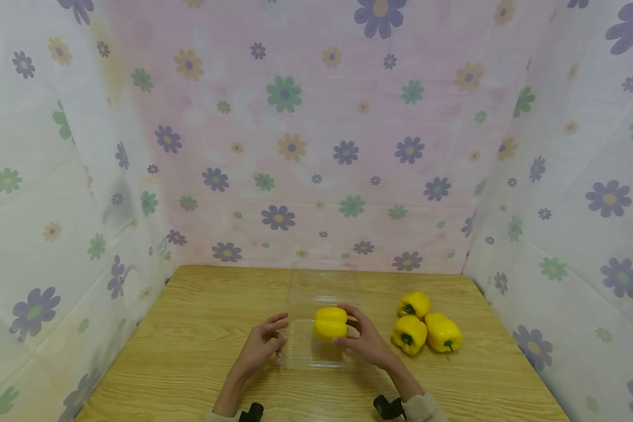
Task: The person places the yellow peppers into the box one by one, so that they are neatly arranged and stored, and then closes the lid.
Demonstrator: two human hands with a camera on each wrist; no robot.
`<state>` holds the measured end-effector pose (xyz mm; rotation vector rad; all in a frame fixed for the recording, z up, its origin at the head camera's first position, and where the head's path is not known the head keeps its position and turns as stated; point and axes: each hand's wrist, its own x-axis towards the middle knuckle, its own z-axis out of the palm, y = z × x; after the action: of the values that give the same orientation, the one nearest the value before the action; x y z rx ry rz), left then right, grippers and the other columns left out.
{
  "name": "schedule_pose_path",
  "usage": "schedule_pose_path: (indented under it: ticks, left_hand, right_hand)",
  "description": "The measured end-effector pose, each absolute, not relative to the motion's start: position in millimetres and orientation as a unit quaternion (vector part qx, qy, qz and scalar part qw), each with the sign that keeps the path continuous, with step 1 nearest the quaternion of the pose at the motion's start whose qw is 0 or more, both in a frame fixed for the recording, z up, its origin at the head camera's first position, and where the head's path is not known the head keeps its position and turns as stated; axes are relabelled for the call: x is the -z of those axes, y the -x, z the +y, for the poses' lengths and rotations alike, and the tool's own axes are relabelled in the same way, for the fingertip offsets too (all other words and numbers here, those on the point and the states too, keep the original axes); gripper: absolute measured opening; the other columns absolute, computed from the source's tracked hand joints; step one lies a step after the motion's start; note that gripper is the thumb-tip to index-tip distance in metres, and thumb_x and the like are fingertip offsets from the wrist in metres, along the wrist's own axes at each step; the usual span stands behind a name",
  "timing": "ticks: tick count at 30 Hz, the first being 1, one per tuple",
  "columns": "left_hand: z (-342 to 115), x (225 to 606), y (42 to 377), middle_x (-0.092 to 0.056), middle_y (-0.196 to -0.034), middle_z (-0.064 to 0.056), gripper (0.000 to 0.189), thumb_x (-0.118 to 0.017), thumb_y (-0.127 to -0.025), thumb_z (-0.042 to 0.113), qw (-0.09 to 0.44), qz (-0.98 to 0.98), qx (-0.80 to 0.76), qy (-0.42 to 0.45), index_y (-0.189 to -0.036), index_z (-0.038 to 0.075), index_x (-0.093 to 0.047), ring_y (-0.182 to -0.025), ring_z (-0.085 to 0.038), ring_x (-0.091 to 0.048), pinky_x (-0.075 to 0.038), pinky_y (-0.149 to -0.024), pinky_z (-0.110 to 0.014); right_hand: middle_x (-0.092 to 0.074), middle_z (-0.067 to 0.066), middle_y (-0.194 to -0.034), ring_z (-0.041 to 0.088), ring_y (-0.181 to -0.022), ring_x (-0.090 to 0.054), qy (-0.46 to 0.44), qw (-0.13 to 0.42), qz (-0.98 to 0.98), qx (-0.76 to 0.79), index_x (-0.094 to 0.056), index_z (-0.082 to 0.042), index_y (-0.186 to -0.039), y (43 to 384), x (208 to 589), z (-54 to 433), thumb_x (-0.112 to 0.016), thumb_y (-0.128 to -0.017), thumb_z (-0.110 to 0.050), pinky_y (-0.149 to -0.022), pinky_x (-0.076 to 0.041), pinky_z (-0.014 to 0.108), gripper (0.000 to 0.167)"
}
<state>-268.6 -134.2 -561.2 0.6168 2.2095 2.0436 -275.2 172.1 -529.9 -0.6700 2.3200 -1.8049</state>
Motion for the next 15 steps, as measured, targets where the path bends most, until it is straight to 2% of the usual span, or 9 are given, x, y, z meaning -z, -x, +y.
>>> schedule_pose_path:
  ticks: [6, 10, 15]
  left_hand:
    - [-133.8, 560.6, 267.8, -0.036, -0.158, -0.028, 0.043, -0.063, -0.098, -0.002, 0.034, 0.724, -0.661, -0.194, -0.136, -0.017, -0.054, -0.087, -0.012, -0.059, -0.052, -0.063, -0.018]
    - [-133.3, 560.7, 267.5, -0.035, -0.158, -0.029, 0.044, -0.063, -0.097, -0.001, 0.035, 0.723, -0.662, -0.195, -0.137, -0.017, -0.053, -0.084, -0.011, -0.059, -0.052, -0.061, -0.018]
    - [-132.7, 560.7, 267.9, -0.037, -0.157, -0.028, 0.043, -0.064, -0.097, -0.002, 0.031, 0.726, -0.659, -0.192, -0.137, -0.016, -0.055, -0.087, -0.012, -0.06, -0.052, -0.062, -0.018]
  right_hand:
    - [-0.04, 0.024, -0.151, 0.05, -0.136, -0.044, 0.215, 0.07, 0.775, 0.59, -0.037, -0.001, -0.154, 276.5, 531.6, 166.1, -0.077, -0.092, -0.013, -0.1, -0.054, 0.044, 0.075]
    - [-0.042, 0.025, -0.15, 0.051, -0.134, -0.046, 0.206, 0.068, 0.781, 0.585, -0.037, -0.001, -0.154, 276.6, 531.4, 163.4, -0.078, -0.091, -0.015, -0.101, -0.053, 0.049, 0.076]
    - [-0.043, 0.025, -0.149, 0.053, -0.132, -0.047, 0.209, 0.064, 0.782, 0.584, -0.04, -0.001, -0.153, 279.0, 532.0, 159.9, -0.079, -0.09, -0.015, -0.098, -0.055, 0.049, 0.075]
